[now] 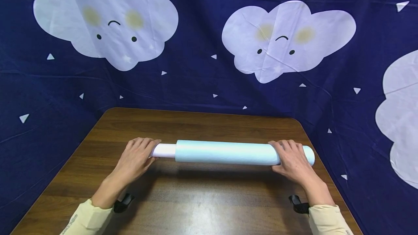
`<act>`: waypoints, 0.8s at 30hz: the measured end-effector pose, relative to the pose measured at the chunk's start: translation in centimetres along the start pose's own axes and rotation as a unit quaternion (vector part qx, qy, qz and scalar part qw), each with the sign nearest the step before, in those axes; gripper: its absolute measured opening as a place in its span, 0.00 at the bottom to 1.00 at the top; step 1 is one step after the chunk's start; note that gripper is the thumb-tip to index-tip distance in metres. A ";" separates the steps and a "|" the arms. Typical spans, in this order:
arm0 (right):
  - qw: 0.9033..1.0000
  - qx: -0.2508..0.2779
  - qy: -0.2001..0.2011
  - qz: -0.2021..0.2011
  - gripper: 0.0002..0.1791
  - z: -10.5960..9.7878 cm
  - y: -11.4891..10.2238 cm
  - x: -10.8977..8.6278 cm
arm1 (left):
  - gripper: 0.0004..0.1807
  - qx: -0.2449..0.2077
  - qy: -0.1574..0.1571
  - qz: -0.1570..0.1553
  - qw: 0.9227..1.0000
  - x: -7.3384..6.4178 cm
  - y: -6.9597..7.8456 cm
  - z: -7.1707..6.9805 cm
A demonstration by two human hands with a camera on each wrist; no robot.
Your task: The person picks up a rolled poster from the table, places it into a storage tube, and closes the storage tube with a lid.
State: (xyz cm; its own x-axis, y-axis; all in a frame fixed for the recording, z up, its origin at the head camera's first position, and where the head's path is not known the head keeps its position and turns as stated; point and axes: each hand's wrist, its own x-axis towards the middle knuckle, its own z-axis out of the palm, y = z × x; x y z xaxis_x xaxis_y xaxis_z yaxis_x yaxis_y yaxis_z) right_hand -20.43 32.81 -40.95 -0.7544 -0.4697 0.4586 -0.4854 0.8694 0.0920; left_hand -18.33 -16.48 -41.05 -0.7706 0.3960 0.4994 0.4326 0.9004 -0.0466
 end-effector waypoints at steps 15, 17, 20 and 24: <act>1.000 0.003 -0.005 -0.001 0.44 0.2 -0.4 0.6 | 0.31 0.006 0.002 0.005 1.000 0.6 0.7 0.2; 1.000 0.003 -0.007 0.002 0.44 0.2 -0.5 0.7 | 0.31 0.007 0.000 0.006 1.000 0.6 0.9 0.2; 1.000 0.003 -0.009 0.003 0.44 0.2 -0.7 0.8 | 0.31 0.008 -0.002 0.004 1.000 0.7 1.1 0.2; 1.000 0.002 -0.008 -0.002 0.44 0.2 -0.8 0.9 | 0.31 0.006 -0.004 0.003 1.000 0.8 1.3 0.3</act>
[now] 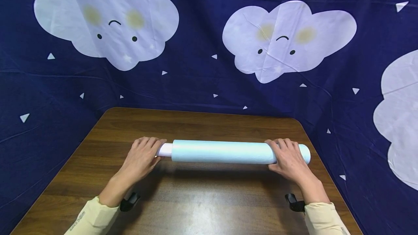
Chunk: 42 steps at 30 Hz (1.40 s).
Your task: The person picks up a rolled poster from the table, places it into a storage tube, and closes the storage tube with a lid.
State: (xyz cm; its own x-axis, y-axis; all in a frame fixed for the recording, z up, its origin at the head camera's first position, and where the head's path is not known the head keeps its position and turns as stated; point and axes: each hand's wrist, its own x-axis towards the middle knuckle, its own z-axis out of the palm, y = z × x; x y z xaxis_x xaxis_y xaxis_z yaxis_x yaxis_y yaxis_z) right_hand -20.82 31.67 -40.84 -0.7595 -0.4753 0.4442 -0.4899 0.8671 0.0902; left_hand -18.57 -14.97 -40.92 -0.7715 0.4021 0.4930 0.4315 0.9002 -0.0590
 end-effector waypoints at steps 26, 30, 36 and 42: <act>1.000 0.001 0.001 0.000 0.45 0.1 -0.3 0.5 | 0.28 -0.006 0.010 0.008 1.000 0.7 1.1 0.4; 1.000 0.000 0.004 0.000 0.45 0.1 -0.3 0.5 | 0.29 -0.004 0.011 0.010 1.000 0.7 1.2 0.4; 1.000 -0.001 0.009 -0.003 0.45 0.1 -0.3 0.5 | 0.30 0.001 0.011 0.012 1.000 0.7 1.3 0.5; 1.000 -0.003 0.012 -0.004 0.44 0.0 -0.3 0.5 | 0.31 0.002 0.008 0.009 1.000 0.7 1.4 0.5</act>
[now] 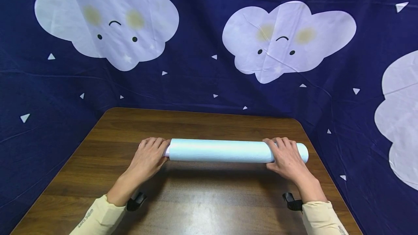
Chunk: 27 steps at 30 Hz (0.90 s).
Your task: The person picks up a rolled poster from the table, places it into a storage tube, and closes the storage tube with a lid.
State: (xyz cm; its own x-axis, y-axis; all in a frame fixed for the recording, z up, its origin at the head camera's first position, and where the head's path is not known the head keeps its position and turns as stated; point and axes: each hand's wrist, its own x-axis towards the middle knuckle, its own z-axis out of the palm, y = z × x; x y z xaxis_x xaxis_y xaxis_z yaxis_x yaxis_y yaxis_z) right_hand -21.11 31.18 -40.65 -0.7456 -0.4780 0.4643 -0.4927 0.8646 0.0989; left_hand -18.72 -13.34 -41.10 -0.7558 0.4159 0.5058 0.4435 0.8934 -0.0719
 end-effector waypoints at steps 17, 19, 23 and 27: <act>1.000 0.004 0.000 -0.001 0.45 -0.2 0.1 -0.1 | 0.31 -0.006 -0.008 0.000 1.000 0.0 0.1 0.0; 1.000 0.005 -0.002 0.000 0.45 -0.2 0.1 -0.2 | 0.31 -0.008 -0.006 0.000 1.000 0.0 0.1 0.0; 1.000 0.007 -0.006 0.002 0.45 -0.2 0.0 -0.3 | 0.31 -0.010 -0.008 -0.001 1.000 0.0 0.2 0.0; 1.000 0.005 -0.007 0.002 0.45 -0.2 0.1 -0.4 | 0.32 -0.010 -0.011 -0.003 1.000 0.0 0.1 -0.1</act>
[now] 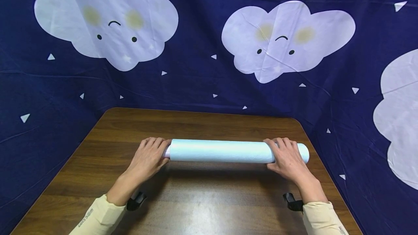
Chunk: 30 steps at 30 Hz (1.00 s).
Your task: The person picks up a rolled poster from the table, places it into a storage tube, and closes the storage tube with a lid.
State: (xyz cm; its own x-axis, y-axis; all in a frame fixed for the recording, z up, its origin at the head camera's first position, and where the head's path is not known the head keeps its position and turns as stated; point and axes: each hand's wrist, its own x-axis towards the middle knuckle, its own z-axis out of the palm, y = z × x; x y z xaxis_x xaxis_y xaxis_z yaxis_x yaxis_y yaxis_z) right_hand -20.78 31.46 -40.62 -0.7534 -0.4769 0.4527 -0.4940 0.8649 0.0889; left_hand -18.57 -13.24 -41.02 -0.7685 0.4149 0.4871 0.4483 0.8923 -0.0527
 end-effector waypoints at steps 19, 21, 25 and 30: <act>1.000 -0.001 0.007 -0.005 0.46 -0.1 0.1 -0.3 | 0.33 -0.012 -0.001 -0.018 1.000 -1.0 -1.5 -1.4; 1.000 -0.002 0.008 -0.006 0.46 -0.1 0.1 -0.3 | 0.33 -0.018 0.001 -0.023 1.000 -1.2 -1.8 -1.5; 1.000 -0.002 0.008 -0.005 0.45 -0.2 0.1 -0.3 | 0.33 -0.028 -0.002 -0.038 0.999 -1.6 -2.5 -1.9; 1.000 -0.002 0.008 -0.003 0.45 -0.2 0.1 -0.3 | 0.34 -0.042 -0.005 -0.050 0.998 -2.0 -3.2 -2.2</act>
State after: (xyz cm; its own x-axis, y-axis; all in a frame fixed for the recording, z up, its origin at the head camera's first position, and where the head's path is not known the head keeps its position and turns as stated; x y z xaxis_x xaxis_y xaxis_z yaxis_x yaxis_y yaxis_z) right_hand -20.49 31.74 -40.55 -0.7432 -0.4793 0.4669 -0.4969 0.8626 0.0946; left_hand -17.49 -17.31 -39.92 -0.8162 0.3259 0.4772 0.4049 0.9117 0.0699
